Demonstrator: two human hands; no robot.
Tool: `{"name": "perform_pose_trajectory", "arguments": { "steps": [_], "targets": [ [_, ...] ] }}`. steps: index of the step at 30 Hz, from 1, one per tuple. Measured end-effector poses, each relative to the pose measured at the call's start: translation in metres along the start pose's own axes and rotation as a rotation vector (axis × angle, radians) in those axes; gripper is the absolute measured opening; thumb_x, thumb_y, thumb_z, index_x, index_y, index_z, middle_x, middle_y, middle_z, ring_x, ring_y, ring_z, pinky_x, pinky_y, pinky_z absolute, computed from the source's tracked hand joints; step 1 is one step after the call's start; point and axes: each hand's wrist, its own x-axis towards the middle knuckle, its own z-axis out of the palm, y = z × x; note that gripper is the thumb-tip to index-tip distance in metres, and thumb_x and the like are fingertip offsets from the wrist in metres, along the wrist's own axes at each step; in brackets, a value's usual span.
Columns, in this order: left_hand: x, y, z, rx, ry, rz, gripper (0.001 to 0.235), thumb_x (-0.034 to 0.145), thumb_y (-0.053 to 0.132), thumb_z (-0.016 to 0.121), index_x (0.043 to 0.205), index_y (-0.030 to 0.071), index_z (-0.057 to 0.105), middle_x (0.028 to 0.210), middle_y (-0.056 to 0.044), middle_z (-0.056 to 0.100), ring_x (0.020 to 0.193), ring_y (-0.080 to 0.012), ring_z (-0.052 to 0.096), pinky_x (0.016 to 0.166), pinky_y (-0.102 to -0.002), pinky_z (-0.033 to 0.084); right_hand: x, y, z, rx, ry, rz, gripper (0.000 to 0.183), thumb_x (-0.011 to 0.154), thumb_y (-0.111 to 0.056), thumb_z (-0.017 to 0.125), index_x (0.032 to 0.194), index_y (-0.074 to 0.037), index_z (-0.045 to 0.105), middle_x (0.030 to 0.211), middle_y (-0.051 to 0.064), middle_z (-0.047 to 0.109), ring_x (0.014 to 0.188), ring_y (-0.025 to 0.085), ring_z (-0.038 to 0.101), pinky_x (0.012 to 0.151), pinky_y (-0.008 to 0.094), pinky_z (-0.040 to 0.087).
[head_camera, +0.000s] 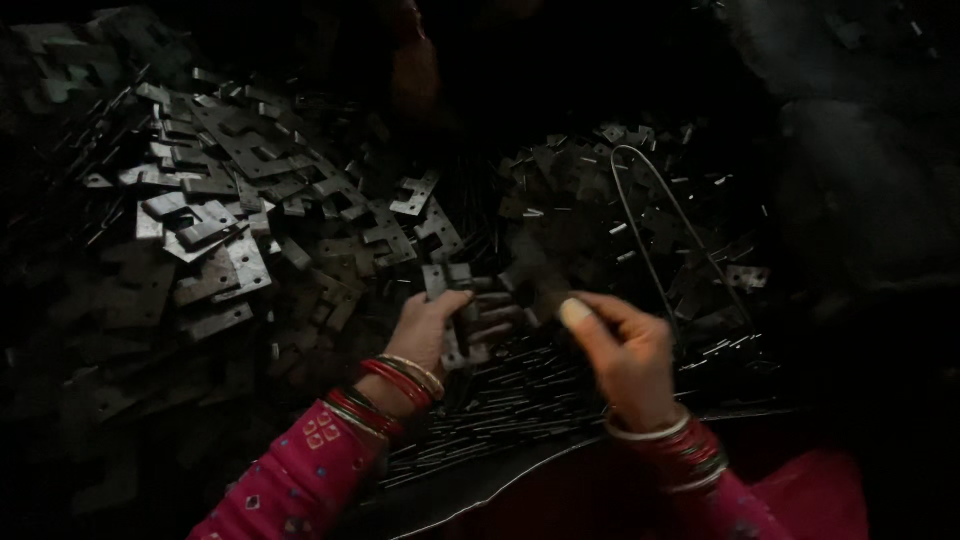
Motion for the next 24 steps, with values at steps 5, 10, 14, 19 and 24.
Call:
{"name": "perform_pose_trajectory", "arguments": {
  "steps": [5,10,14,19,24],
  "targets": [
    [-0.005,-0.01,0.004,-0.218,-0.191,0.074,0.056,0.108,0.056,0.047,0.104,0.004,0.067,0.093,-0.011,0.073,0.082,-0.0232,0.073,0.073,-0.036,0.063,-0.028,-0.025,0.037,-0.334,-0.225,-0.595,0.036,0.084,-0.023,0.081,0.11,0.002,0.075,0.095,0.012,0.076,0.078,0.02,0.071,0.064,0.03,0.057],
    [-0.013,-0.004,0.006,-0.054,-0.007,0.107,0.042,0.1,0.043,0.052,0.109,0.004,0.067,0.103,-0.013,0.076,0.093,-0.0241,0.075,0.081,-0.036,0.064,-0.026,-0.028,0.03,-0.243,-0.124,-0.517,0.036,0.088,-0.023,0.079,0.116,-0.001,0.073,0.106,0.01,0.077,0.093,0.017,0.074,0.076,0.027,0.061],
    [-0.017,-0.008,0.018,0.007,-0.103,0.076,0.048,0.102,0.045,0.05,0.115,0.003,0.069,0.106,-0.011,0.073,0.091,-0.0208,0.072,0.076,-0.034,0.061,-0.009,-0.017,0.023,0.07,-0.311,0.126,0.041,0.086,-0.024,0.076,0.121,-0.003,0.071,0.103,0.01,0.079,0.087,0.017,0.074,0.076,0.029,0.06],
    [-0.024,0.01,0.013,0.412,-0.167,0.1,0.064,0.103,0.056,0.036,0.112,0.006,0.075,0.111,-0.003,0.077,0.102,-0.0085,0.07,0.091,-0.021,0.051,-0.008,-0.009,0.025,0.388,-0.383,0.311,0.039,0.088,-0.023,0.073,0.121,-0.001,0.071,0.101,0.01,0.077,0.087,0.017,0.073,0.079,0.032,0.059],
    [-0.035,0.033,-0.023,1.796,-0.079,0.038,0.035,0.1,0.042,0.06,0.113,0.012,0.074,0.107,-0.016,0.066,0.1,-0.0326,0.062,0.093,-0.047,0.05,-0.004,-0.007,0.021,0.387,-0.288,0.299,0.035,0.086,-0.019,0.072,0.117,-0.003,0.069,0.099,0.011,0.078,0.085,0.021,0.075,0.076,0.037,0.062]
  ]
}}
